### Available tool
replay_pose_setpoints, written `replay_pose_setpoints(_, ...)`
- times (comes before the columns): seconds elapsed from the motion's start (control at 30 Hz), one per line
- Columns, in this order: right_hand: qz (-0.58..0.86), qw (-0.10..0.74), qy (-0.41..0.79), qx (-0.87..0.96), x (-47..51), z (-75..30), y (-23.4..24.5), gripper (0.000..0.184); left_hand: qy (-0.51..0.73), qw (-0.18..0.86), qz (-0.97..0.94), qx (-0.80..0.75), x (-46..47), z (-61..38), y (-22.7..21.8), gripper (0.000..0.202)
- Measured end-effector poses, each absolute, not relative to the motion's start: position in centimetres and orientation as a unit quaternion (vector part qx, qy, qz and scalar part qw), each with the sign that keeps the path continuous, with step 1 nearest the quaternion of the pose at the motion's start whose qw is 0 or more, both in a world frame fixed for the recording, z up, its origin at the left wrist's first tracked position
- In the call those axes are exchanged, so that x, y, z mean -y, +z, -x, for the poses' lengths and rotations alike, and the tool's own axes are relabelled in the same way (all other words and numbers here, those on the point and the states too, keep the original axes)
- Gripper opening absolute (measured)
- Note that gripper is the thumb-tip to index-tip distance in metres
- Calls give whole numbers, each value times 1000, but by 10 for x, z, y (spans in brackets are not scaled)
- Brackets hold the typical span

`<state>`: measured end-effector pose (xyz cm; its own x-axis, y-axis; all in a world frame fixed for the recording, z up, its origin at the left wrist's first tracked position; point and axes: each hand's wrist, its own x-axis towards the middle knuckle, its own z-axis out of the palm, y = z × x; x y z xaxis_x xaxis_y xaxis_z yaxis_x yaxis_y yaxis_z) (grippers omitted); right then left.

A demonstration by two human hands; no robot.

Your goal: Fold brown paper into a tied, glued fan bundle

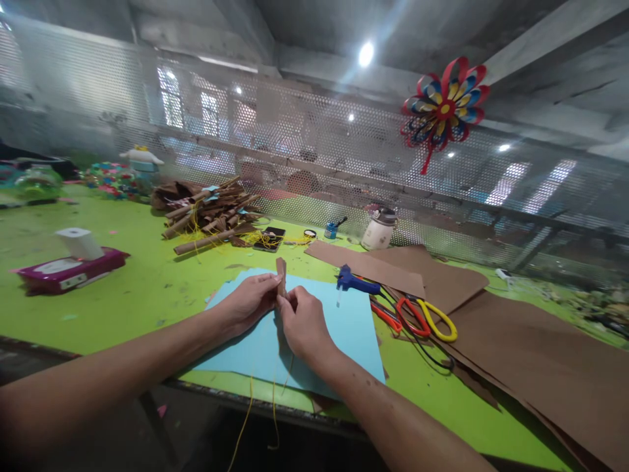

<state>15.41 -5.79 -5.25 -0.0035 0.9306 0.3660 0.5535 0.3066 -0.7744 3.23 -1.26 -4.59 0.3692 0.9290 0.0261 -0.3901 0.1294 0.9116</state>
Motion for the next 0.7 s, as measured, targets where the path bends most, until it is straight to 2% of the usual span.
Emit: replay_pose_setpoints(0.7,537,469,215,667,55,-154,-58,22,480,711,-433,-277,8,-31,-49,18)
